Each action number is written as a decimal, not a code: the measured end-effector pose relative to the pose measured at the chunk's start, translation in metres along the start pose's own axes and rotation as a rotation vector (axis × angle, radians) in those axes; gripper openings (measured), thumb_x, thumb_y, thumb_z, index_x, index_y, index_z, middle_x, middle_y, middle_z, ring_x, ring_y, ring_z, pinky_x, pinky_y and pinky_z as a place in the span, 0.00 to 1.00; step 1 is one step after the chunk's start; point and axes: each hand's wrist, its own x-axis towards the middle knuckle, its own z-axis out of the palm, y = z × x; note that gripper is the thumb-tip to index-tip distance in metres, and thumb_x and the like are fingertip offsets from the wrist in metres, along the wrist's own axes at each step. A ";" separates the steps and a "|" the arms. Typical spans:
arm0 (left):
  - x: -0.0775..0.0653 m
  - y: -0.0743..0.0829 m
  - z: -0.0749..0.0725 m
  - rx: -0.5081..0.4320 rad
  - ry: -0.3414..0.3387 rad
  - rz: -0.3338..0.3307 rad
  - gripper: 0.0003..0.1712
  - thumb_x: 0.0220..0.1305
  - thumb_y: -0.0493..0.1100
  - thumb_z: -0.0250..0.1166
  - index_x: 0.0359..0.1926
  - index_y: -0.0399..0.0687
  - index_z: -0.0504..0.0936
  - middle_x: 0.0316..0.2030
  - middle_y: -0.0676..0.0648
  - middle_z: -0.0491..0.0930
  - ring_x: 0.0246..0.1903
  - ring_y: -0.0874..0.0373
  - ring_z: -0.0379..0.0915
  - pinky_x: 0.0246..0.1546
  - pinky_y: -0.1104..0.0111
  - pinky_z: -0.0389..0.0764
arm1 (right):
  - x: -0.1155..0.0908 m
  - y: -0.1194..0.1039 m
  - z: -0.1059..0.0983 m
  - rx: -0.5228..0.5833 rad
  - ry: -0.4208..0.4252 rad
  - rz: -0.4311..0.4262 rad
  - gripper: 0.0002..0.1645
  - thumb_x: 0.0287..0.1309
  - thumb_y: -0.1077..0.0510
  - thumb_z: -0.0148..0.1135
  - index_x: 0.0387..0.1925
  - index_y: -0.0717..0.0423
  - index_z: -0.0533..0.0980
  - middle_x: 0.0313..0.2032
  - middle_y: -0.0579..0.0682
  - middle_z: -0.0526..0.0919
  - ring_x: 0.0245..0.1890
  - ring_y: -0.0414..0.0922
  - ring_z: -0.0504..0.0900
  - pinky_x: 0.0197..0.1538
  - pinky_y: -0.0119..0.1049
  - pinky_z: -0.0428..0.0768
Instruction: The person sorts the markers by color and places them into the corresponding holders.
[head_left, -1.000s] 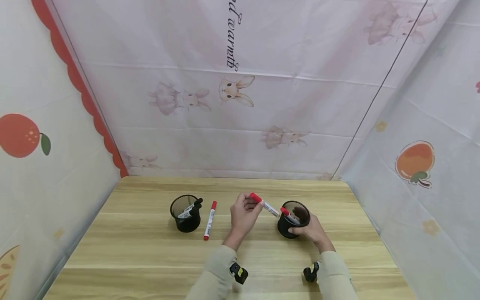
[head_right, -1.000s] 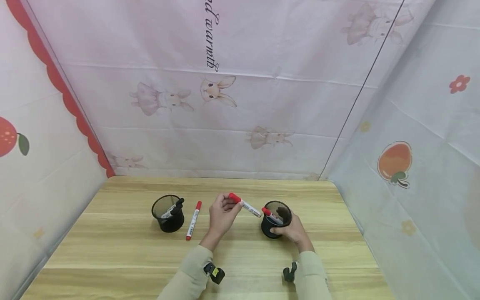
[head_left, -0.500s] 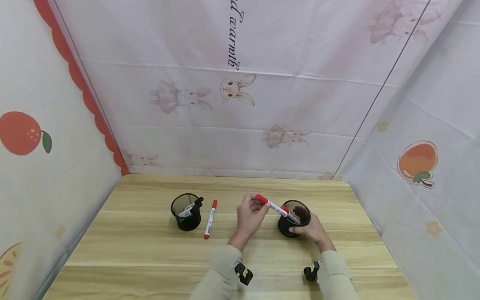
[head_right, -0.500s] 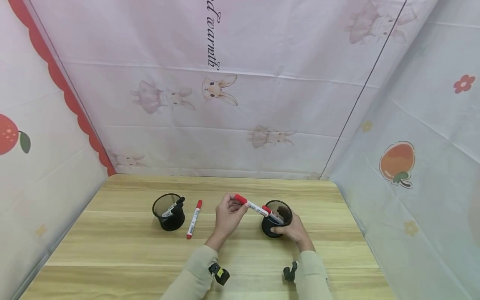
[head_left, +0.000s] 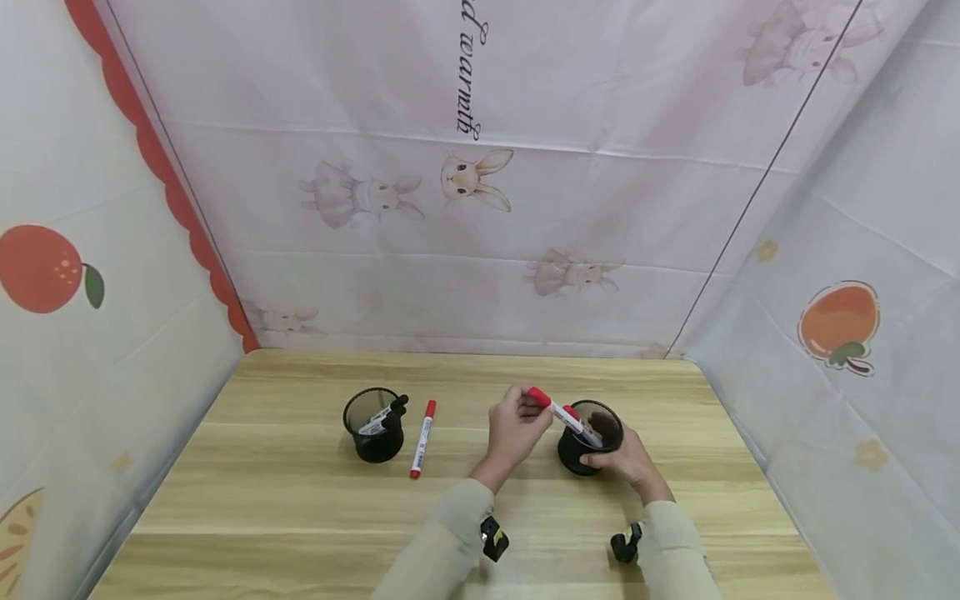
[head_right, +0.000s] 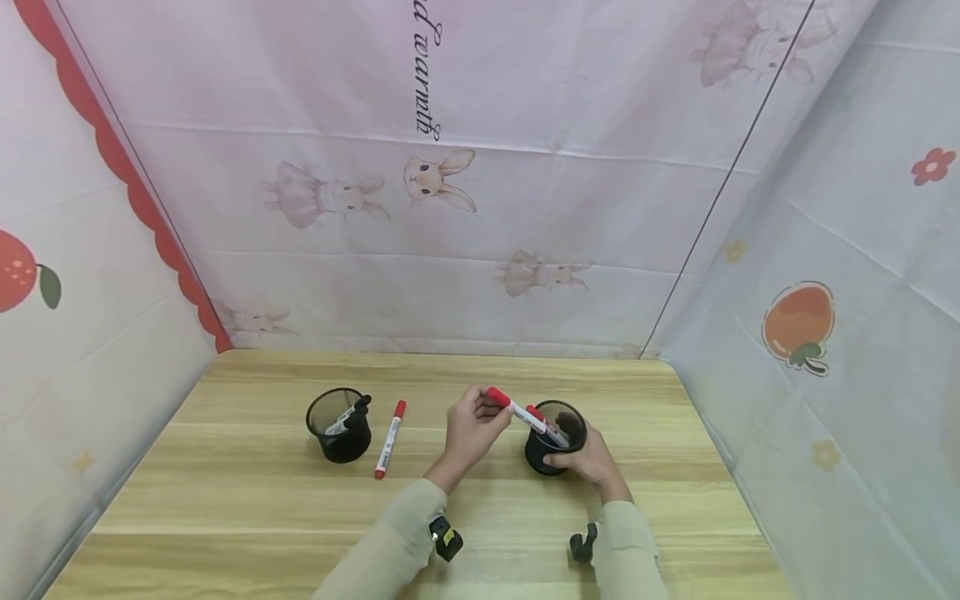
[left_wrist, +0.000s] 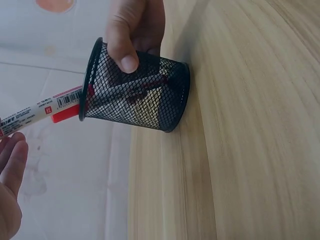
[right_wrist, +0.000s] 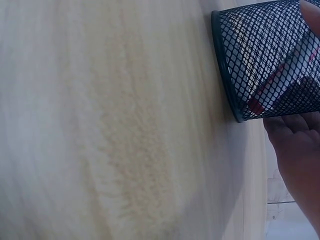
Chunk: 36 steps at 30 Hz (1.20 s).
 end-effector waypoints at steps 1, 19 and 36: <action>0.000 -0.005 0.002 0.002 0.000 -0.003 0.13 0.50 0.26 0.65 0.37 0.37 0.74 0.30 0.43 0.82 0.30 0.57 0.80 0.30 0.70 0.80 | 0.000 0.000 0.000 0.002 -0.002 0.000 0.50 0.30 0.67 0.78 0.58 0.74 0.64 0.51 0.70 0.73 0.52 0.63 0.71 0.57 0.55 0.62; -0.006 -0.028 0.018 0.091 -0.064 -0.042 0.19 0.49 0.28 0.66 0.43 0.40 0.73 0.29 0.47 0.81 0.27 0.64 0.78 0.29 0.75 0.78 | -0.003 0.004 0.001 -0.035 0.005 -0.015 0.48 0.31 0.65 0.77 0.58 0.73 0.65 0.50 0.68 0.75 0.51 0.61 0.72 0.55 0.55 0.65; -0.008 -0.035 0.023 0.095 -0.082 -0.073 0.12 0.49 0.30 0.67 0.36 0.40 0.77 0.28 0.50 0.80 0.26 0.65 0.77 0.28 0.75 0.78 | 0.003 0.002 -0.003 0.112 -0.089 -0.045 0.50 0.28 0.74 0.74 0.58 0.78 0.60 0.52 0.74 0.68 0.52 0.68 0.65 0.58 0.59 0.58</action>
